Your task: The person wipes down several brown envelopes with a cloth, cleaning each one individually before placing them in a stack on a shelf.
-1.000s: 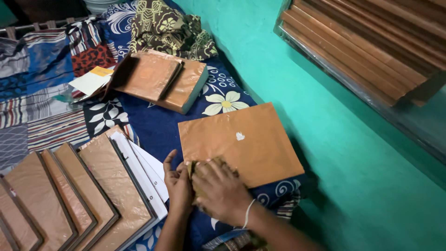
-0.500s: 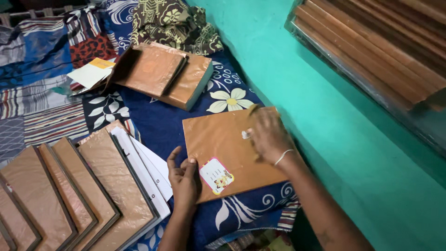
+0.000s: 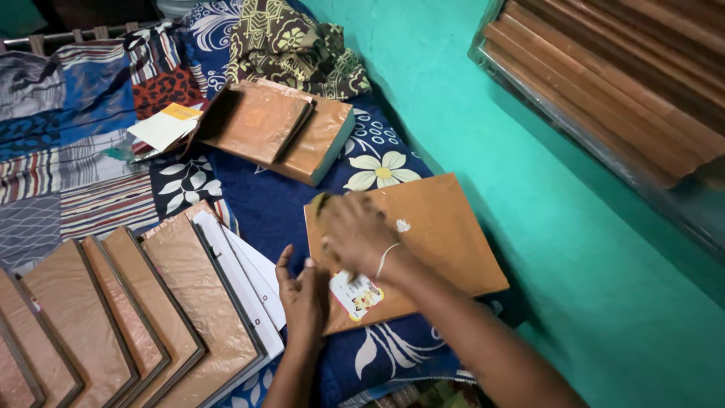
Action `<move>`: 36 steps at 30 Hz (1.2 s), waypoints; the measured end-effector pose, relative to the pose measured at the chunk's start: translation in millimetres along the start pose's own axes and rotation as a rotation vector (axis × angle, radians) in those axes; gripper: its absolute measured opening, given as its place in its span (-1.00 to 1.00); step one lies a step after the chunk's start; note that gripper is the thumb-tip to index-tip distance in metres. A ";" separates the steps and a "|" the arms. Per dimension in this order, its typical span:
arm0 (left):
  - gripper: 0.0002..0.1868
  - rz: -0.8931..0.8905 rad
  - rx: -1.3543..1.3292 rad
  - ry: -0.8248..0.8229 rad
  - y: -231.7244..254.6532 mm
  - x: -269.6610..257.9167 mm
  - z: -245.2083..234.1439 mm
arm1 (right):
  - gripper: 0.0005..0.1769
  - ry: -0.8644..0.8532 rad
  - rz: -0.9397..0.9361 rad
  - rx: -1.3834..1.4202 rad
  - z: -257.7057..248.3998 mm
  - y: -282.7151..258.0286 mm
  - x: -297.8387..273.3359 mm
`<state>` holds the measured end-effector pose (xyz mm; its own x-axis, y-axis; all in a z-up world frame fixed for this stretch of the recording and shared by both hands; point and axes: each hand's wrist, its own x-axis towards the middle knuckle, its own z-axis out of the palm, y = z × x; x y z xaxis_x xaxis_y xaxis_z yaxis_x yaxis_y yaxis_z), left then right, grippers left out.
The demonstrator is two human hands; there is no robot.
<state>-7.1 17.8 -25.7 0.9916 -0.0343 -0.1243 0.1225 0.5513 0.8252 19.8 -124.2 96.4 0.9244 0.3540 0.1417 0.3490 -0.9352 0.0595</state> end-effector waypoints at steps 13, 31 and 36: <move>-0.32 0.024 -0.107 -0.027 -0.3 -3.8 8.6 | -0.43 0.251 0.462 0.323 38.7 168.5 -110.6; -0.38 0.034 -0.084 -0.056 -5.2 0.8 -3.9 | -0.31 0.343 0.020 0.109 -2.0 -83.8 -128.8; -0.40 0.009 -0.007 -0.031 -3.7 -0.4 -1.6 | -0.39 0.359 -0.032 0.225 -4.0 -71.3 -128.1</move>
<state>-8.0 17.1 -29.6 0.9935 -0.0549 -0.0995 0.1131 0.5579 0.8221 -124.1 -102.9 77.9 0.8144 0.3248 0.4809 0.4382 -0.8875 -0.1426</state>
